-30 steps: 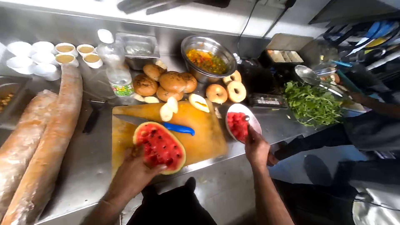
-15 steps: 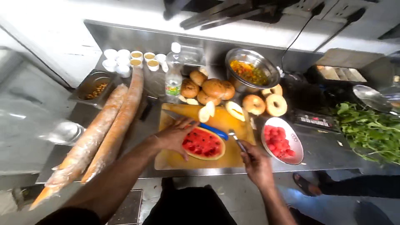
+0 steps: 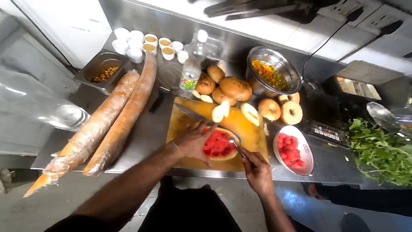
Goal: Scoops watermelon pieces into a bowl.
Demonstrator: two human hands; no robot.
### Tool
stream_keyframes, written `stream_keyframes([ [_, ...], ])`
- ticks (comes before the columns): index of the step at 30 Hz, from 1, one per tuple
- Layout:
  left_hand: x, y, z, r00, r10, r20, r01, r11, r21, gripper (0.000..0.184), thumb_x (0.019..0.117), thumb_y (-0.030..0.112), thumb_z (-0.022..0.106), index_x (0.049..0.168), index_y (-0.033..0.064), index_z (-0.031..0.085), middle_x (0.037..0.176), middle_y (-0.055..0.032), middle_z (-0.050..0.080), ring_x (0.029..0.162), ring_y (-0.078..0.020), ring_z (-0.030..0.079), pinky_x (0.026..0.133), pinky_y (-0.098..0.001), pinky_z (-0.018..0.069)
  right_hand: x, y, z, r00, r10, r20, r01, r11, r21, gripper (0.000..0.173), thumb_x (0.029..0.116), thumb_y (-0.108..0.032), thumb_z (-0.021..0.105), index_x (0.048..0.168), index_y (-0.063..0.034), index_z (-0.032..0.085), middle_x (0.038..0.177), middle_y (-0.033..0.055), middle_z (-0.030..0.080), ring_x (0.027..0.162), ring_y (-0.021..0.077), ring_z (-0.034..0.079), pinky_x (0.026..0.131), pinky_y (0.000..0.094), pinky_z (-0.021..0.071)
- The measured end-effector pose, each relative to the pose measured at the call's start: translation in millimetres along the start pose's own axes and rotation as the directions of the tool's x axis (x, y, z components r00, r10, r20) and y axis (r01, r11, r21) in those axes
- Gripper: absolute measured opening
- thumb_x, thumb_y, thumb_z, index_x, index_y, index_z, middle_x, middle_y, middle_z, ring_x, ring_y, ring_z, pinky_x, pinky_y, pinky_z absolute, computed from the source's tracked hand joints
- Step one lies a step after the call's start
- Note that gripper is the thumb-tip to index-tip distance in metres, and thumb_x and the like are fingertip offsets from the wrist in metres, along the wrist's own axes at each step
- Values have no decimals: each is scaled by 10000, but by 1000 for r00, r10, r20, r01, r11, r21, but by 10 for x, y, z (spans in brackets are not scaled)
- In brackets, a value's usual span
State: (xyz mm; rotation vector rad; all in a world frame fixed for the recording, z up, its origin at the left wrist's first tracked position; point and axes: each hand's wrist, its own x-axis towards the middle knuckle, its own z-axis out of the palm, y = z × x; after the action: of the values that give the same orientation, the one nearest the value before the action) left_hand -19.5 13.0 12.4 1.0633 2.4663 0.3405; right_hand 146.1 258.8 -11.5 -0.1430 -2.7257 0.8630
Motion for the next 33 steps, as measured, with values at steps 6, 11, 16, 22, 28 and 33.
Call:
stream_keyframes([
  [6, 167, 85, 82, 996, 61, 58, -63, 997, 45, 1367, 596, 779, 818, 1653, 211, 164, 1678, -139, 227, 1512, -359, 275, 1193, -592, 250, -5, 17, 1, 997, 47, -61, -50, 997, -54, 317, 963, -184, 644, 1262, -192, 751, 1004, 68, 675, 800, 134, 664, 672, 314, 591],
  [11, 167, 80, 64, 996, 61, 66, -64, 997, 51, 1382, 588, 764, 834, 1646, 154, 187, 1687, -115, 225, 1528, -325, 262, 1220, -569, 207, -13, 1, 76, 999, -11, -37, 5, 990, -144, 322, 961, -183, 635, 1243, -267, 764, 1010, 72, 671, 761, 157, 671, 614, 355, 589],
  [16, 183, 92, 51, 995, 47, 89, -55, 995, 84, 1392, 585, 789, 816, 1639, 118, 200, 1688, -106, 222, 1534, -311, 248, 1219, -559, 213, -1, -10, 60, 1000, 5, 0, -4, 969, -247, 358, 962, -149, 624, 1262, -294, 755, 1029, 108, 671, 703, 215, 677, 552, 423, 577],
  [22, 160, 110, 78, 995, 41, 86, -48, 996, 81, 1381, 607, 771, 818, 1645, 126, 176, 1698, -99, 197, 1539, -314, 234, 1217, -570, 207, 12, 2, 58, 1000, 12, 15, -7, 950, -311, 361, 953, -124, 635, 1257, -274, 759, 1047, 125, 678, 653, 238, 676, 530, 441, 575],
  [28, 127, 155, 103, 997, 38, 65, -45, 993, 106, 1372, 614, 771, 811, 1644, 121, 178, 1691, -97, 212, 1535, -314, 233, 1215, -557, 204, 24, -46, 38, 997, 8, 79, 22, 925, -378, 377, 953, -90, 630, 1277, -243, 746, 1059, 139, 684, 647, 267, 687, 531, 455, 581],
  [33, 38, 249, 189, 999, 28, -21, -25, 991, 132, 1353, 615, 739, 830, 1636, 106, 209, 1683, -111, 239, 1513, -329, 283, 1204, -560, 229, -61, -177, 133, 991, 70, 113, -19, 916, -401, 398, 953, -52, 606, 1332, -133, 695, 872, 139, 706, 639, 294, 701, 563, 470, 592],
])
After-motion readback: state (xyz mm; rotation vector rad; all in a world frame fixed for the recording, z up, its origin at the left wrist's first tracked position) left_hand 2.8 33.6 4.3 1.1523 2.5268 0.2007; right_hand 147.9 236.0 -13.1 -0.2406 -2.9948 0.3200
